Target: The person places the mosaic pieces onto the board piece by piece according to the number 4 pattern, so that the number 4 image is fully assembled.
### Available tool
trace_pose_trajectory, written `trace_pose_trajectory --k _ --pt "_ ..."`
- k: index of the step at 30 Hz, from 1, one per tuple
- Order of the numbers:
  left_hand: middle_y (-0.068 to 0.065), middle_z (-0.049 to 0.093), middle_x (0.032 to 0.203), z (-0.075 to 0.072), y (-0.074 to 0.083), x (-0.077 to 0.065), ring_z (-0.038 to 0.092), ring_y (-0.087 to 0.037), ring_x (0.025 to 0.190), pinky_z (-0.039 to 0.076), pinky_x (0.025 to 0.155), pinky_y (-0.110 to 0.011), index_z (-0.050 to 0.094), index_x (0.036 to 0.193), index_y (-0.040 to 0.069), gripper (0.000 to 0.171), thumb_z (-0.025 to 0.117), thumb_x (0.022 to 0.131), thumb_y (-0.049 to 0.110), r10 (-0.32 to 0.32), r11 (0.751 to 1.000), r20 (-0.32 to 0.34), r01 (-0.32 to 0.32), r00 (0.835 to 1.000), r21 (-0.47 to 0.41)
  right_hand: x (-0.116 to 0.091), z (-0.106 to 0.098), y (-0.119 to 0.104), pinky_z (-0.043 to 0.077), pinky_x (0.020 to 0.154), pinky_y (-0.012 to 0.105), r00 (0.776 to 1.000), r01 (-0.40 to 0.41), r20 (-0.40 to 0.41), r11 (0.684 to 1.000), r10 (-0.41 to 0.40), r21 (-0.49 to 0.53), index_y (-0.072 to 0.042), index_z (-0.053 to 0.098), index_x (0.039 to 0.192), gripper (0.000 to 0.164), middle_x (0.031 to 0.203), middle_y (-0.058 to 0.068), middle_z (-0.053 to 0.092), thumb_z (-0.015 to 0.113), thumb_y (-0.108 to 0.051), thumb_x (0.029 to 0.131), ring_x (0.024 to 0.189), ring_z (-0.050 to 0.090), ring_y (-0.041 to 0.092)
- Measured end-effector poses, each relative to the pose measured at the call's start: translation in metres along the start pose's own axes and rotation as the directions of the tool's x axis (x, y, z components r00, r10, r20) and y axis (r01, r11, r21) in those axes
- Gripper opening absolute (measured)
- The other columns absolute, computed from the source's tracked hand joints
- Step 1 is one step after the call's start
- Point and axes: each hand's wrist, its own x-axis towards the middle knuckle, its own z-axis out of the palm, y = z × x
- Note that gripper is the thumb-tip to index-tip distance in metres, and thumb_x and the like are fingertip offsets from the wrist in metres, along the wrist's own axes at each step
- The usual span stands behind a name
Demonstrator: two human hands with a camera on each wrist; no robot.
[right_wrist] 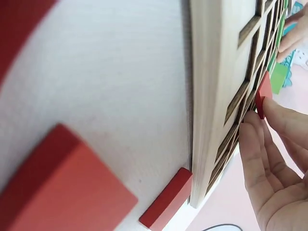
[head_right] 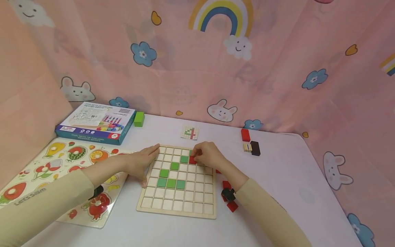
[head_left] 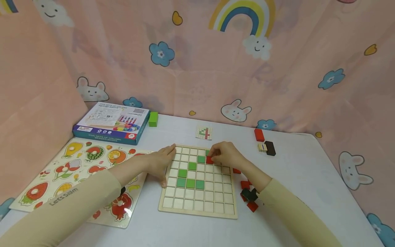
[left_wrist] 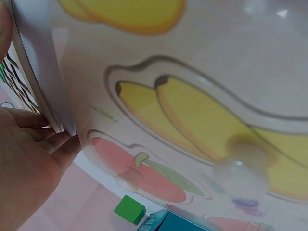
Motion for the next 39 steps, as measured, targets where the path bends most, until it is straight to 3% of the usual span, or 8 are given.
trace_pose_trajectory --k 5,9,14,18,24,29,33,39 --pt "-0.026 -0.001 0.166 0.000 0.000 0.000 0.008 -0.043 0.155 0.022 0.124 -0.053 0.010 0.154 -0.010 0.134 0.092 0.062 0.040 0.001 1.000 0.002 -0.001 1.000 -0.011 0.001 0.001 0.001 0.050 0.069 0.024 1.000 0.018 0.008 0.999 -0.018 -0.035 -0.014 0.077 0.094 0.009 0.089 0.000 0.076 0.074 -0.011 0.086 0.076 0.061 0.010" --pt "-0.027 0.000 0.165 0.001 0.000 0.001 0.008 -0.044 0.154 0.023 0.124 -0.054 0.010 0.154 -0.011 0.133 0.092 0.062 0.040 0.007 1.000 0.001 -0.007 1.000 -0.011 -0.003 -0.003 0.002 0.049 0.068 0.025 1.000 -0.018 -0.002 0.999 0.018 -0.031 -0.014 0.075 0.099 0.013 0.088 0.001 0.071 0.073 -0.011 0.087 0.077 0.059 0.014" --pt "-0.027 0.001 0.165 0.000 0.000 0.000 0.009 -0.044 0.154 0.024 0.124 -0.054 0.011 0.154 -0.011 0.133 0.092 0.062 0.041 0.008 1.000 0.001 -0.008 1.000 -0.001 -0.013 -0.020 0.014 0.049 0.068 0.025 0.996 -0.089 -0.023 0.996 0.089 -0.014 -0.009 0.071 0.106 0.017 0.091 0.006 0.066 0.071 -0.013 0.089 0.082 0.057 0.018" --pt "-0.028 0.001 0.165 -0.001 0.000 -0.001 0.010 -0.045 0.154 0.023 0.124 -0.054 0.011 0.154 -0.011 0.133 0.092 0.062 0.041 0.005 1.000 -0.003 -0.005 1.000 0.005 -0.022 -0.035 0.032 0.048 0.068 0.026 0.994 -0.101 -0.032 0.995 0.101 -0.013 -0.006 0.067 0.105 0.018 0.092 0.008 0.065 0.070 -0.014 0.089 0.083 0.056 0.019" --pt "-0.027 0.001 0.165 -0.001 0.000 -0.002 0.009 -0.045 0.154 0.023 0.124 -0.053 0.011 0.154 -0.011 0.132 0.091 0.063 0.040 -0.006 1.000 0.008 0.006 1.000 -0.002 -0.037 -0.046 0.059 0.052 0.077 0.025 0.993 -0.073 0.095 0.997 0.071 0.018 -0.007 0.067 0.107 0.020 0.096 0.005 0.069 0.071 -0.016 0.089 0.087 0.060 0.015" --pt "-0.027 0.000 0.165 0.000 0.001 -0.003 0.009 -0.045 0.154 0.023 0.124 -0.054 0.010 0.154 -0.010 0.133 0.091 0.063 0.041 -0.011 1.000 0.009 0.011 1.000 -0.009 -0.047 -0.048 0.068 0.054 0.088 0.034 0.977 -0.093 0.195 0.996 0.089 0.013 -0.013 0.070 0.106 0.026 0.104 0.003 0.070 0.077 -0.021 0.083 0.097 0.061 0.017" --pt "-0.027 0.001 0.166 0.001 0.000 -0.001 0.009 -0.045 0.154 0.023 0.124 -0.054 0.011 0.155 -0.010 0.133 0.091 0.062 0.042 -0.009 1.000 0.004 0.009 1.000 -0.006 -0.051 -0.043 0.069 0.052 0.094 0.040 0.968 -0.152 0.202 0.988 0.151 -0.009 -0.022 0.071 0.103 0.027 0.107 -0.002 0.067 0.082 -0.027 0.078 0.103 0.058 0.019" --pt "-0.026 0.001 0.166 0.001 0.001 0.000 0.009 -0.044 0.154 0.024 0.123 -0.055 0.011 0.155 -0.009 0.134 0.092 0.061 0.042 -0.008 1.000 -0.002 0.008 1.000 -0.010 -0.051 -0.037 0.071 0.051 0.088 0.035 0.977 -0.123 0.173 0.992 0.128 -0.036 -0.021 0.070 0.096 0.021 0.102 0.000 0.063 0.081 -0.019 0.078 0.097 0.054 0.019"
